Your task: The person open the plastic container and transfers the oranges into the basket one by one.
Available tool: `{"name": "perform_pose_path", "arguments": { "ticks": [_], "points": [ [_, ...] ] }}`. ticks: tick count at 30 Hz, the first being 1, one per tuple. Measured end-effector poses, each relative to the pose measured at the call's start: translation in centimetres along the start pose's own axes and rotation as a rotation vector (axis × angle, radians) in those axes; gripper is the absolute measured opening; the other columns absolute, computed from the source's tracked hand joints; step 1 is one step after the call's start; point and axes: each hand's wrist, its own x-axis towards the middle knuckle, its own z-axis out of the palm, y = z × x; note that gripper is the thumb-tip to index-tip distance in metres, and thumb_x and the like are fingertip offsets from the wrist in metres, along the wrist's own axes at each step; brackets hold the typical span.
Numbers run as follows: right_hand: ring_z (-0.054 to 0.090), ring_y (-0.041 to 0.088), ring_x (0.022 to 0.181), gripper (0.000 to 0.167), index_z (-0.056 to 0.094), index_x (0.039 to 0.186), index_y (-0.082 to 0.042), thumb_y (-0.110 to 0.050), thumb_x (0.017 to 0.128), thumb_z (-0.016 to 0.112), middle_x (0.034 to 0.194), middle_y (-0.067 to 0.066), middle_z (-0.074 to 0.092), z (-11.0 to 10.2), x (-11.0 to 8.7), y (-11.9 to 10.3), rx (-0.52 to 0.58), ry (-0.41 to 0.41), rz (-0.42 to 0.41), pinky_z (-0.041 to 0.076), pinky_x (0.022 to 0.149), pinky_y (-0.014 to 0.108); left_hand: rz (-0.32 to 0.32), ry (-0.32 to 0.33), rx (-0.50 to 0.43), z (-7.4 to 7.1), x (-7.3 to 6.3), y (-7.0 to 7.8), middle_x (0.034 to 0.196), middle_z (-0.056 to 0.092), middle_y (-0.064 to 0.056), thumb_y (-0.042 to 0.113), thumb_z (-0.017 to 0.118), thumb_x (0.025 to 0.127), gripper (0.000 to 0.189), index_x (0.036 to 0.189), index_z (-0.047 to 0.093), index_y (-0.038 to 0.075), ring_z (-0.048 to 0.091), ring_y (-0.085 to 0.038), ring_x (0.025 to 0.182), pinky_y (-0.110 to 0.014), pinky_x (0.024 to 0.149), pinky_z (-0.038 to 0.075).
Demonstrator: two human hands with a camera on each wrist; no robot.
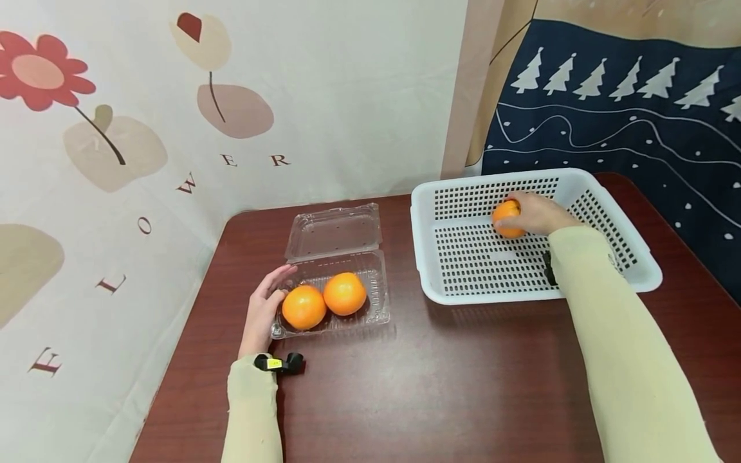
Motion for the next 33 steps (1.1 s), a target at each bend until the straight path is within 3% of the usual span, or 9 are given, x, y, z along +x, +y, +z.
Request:
{"name": "perform_pose_path", "arguments": {
  "ticks": [8, 14, 19, 27, 33],
  "points": [
    [0.038, 0.041, 0.1, 0.082, 0.025, 0.135, 0.0, -0.054, 0.08, 0.054, 0.121, 0.027, 0.038, -0.2, -0.2, -0.1, -0.008, -0.005, -0.022, 0.03, 0.086, 0.062, 0.009, 0.0, -0.017, -0.1, 0.2, -0.2, 0.125, 0.051, -0.007, -0.004, 0.042, 0.086, 0.044, 0.126, 0.05, 0.012, 0.044, -0.027, 0.112, -0.029, 0.09, 0.037],
    [0.035, 0.041, 0.102, 0.079, 0.025, 0.136, 0.002, -0.049, 0.082, 0.054, 0.124, 0.028, 0.034, -0.3, -0.4, -0.5, -0.014, -0.025, -0.044, 0.029, 0.087, 0.061, -0.011, 0.011, -0.002, -0.3, 0.7, -1.9, 0.124, 0.053, 0.003, 0.0, 0.042, 0.088, 0.044, 0.125, 0.052, 0.023, 0.045, -0.019, 0.111, -0.032, 0.092, 0.036],
    [0.032, 0.041, 0.104, 0.077, 0.024, 0.136, 0.004, -0.042, 0.083, 0.055, 0.127, 0.03, 0.03, -0.2, -0.6, -0.8, -0.02, -0.057, -0.064, 0.03, 0.086, 0.06, -0.005, 0.018, 0.002, -0.3, 0.7, -2.5, 0.123, 0.053, 0.004, 0.001, 0.043, 0.088, 0.044, 0.124, 0.052, 0.024, 0.045, -0.016, 0.11, -0.034, 0.093, 0.036],
    [0.034, 0.041, 0.103, 0.082, 0.024, 0.136, 0.002, -0.043, 0.079, 0.062, 0.125, 0.029, 0.032, -0.3, -0.6, -0.8, -0.011, -0.056, -0.064, 0.033, 0.084, 0.058, -0.002, 0.007, -0.02, -0.4, 0.7, -2.3, 0.124, 0.052, 0.0, 0.0, 0.043, 0.088, 0.044, 0.125, 0.052, 0.02, 0.045, -0.022, 0.111, -0.029, 0.091, 0.037],
    [0.038, 0.039, 0.1, 0.081, 0.028, 0.134, 0.003, -0.04, 0.077, 0.066, 0.122, 0.028, 0.038, -0.3, -0.3, -0.3, -0.003, -0.044, -0.087, 0.036, 0.083, 0.054, -0.013, -0.001, -0.035, -0.1, 0.3, -0.9, 0.126, 0.051, -0.005, -0.002, 0.042, 0.088, 0.043, 0.126, 0.051, 0.015, 0.043, -0.026, 0.112, -0.029, 0.091, 0.037]
  ]
}}
